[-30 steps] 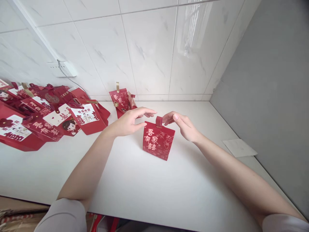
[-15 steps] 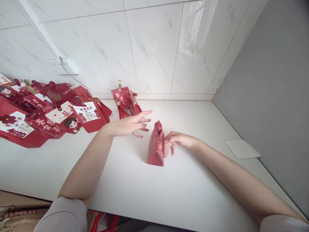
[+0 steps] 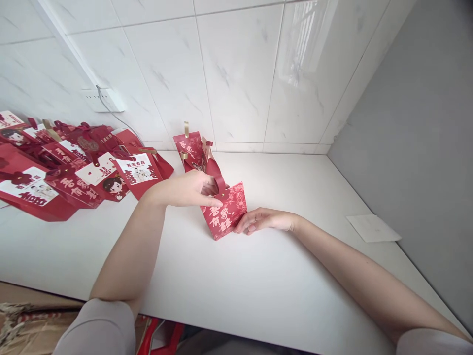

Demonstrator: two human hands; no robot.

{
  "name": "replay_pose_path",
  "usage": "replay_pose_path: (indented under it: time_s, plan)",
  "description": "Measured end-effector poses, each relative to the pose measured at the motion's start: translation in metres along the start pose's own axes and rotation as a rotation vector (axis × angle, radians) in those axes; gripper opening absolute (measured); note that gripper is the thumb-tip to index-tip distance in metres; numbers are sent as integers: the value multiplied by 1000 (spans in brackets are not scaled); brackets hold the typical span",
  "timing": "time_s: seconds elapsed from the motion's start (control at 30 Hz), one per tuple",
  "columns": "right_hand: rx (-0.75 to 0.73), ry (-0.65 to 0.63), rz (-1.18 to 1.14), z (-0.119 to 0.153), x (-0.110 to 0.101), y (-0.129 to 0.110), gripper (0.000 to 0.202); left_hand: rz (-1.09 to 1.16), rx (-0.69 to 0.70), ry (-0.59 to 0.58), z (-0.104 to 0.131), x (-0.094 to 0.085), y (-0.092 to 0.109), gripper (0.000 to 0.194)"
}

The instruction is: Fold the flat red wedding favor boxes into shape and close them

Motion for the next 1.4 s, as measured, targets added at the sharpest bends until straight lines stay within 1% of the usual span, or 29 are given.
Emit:
replay_pose_path:
  time_s: [0.07, 0.1, 0.17, 0.2, 0.27, 0.33, 0.47, 0.57, 0.87, 1.03, 1.17, 1.4]
  plan:
    - [-2, 3, -3, 0, 0, 0, 33, -80, -22, 20, -5, 0, -2, 28]
    - [5, 2, -7, 1, -1, 0, 31, -99, -26, 48, -7, -1, -4, 26]
    - [33, -6, -25, 3, -4, 1, 27, -83, -12, 127, -12, -5, -11, 24]
    - [49, -7, -36, 4, -6, 2, 26, -55, 7, 144, -13, -6, -15, 25]
    - [69, 11, -59, 7, -10, 3, 26, 26, 53, 133, -15, -9, -22, 29]
    - [67, 49, -75, 9, -14, 3, 25, 79, 68, 112, -15, -13, -30, 32]
    - [70, 81, -63, 10, -14, 2, 25, -6, 8, 120, -12, -22, -43, 31]
    - [80, 89, -24, 9, -13, 1, 26, -49, -17, 120, -9, -26, -47, 30]
    - [81, 105, -16, 8, -12, 1, 26, -3, 36, 64, -8, -24, -41, 23]
    - [78, 108, -12, 8, -12, 1, 25, 19, 25, 45, -5, -22, -35, 26]
    - [82, 107, -15, 8, -13, 2, 26, -36, 23, 67, -5, -20, -26, 37]
    - [86, 109, -23, 8, -13, 2, 27, 40, 61, 86, -5, -18, -22, 31]
Point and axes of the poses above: each hand's wrist, its own z-axis away from the middle knuckle, its own x-axis out of the palm, y = z × x, the point moved 2 cm from there along -z, towards the middle knuckle, and after that the axes turned 3 degrees about -y, right-handed, at the moved point
